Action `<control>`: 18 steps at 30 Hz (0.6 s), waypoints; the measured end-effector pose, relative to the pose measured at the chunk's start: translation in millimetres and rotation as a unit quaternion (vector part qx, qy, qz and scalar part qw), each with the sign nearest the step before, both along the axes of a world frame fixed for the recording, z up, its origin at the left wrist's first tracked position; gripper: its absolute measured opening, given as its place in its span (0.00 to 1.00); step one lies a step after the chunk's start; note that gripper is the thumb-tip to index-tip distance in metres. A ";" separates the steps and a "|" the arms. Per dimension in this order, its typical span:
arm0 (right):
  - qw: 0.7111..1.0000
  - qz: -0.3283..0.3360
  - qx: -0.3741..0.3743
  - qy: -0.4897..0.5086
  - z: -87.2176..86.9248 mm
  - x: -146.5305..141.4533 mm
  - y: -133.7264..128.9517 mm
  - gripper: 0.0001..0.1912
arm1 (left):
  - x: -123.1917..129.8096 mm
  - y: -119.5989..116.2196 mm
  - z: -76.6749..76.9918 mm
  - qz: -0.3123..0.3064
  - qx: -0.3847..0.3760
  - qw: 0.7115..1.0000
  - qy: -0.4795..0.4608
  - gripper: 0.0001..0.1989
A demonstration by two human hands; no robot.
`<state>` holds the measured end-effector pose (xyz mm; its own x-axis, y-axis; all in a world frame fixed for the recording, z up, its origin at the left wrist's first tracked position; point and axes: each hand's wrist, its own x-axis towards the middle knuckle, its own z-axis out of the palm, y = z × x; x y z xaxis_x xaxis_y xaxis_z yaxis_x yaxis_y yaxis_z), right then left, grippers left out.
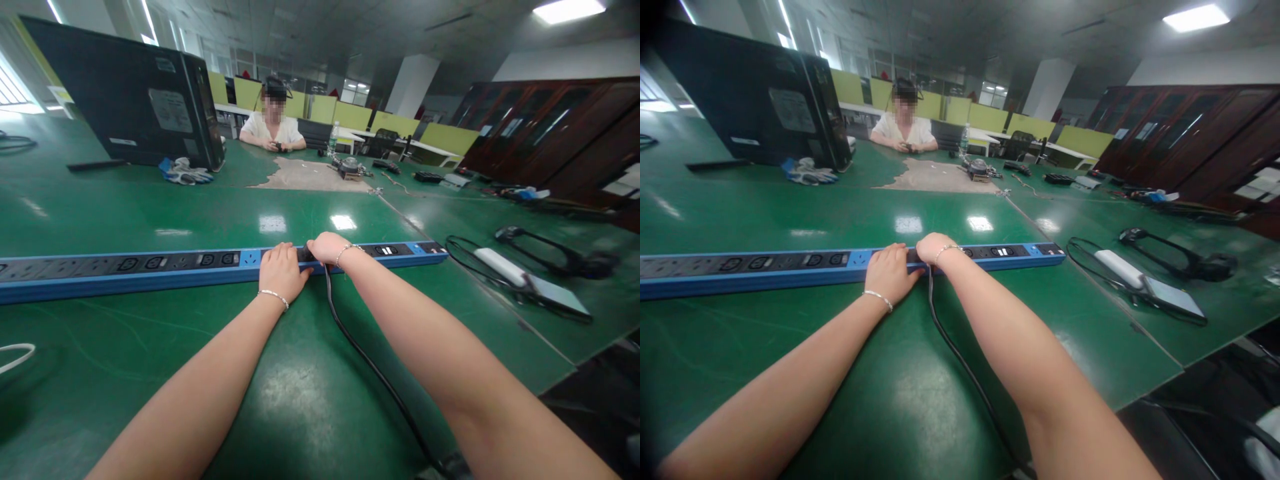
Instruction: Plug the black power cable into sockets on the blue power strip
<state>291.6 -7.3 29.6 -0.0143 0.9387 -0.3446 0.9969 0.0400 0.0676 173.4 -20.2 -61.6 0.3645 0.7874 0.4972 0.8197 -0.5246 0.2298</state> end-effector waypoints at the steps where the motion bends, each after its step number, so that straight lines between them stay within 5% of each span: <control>1: 1.000 -0.012 -0.005 0.008 0.2 -0.5 0.4 0.23 | 0.0 0.1 -0.3 0.000 0.000 1.000 0.000 0.26; 18: 0.993 -0.086 0.058 0.060 -8.4 3.4 5.6 0.24 | 0.2 0.8 -0.2 0.008 0.010 1.000 0.019 0.25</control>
<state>295.0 -1.7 21.2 0.1146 0.9641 -0.2396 0.9895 -0.1321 -0.0583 173.6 -19.4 -61.7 0.3717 0.7825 0.4994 0.8355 -0.5165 0.1873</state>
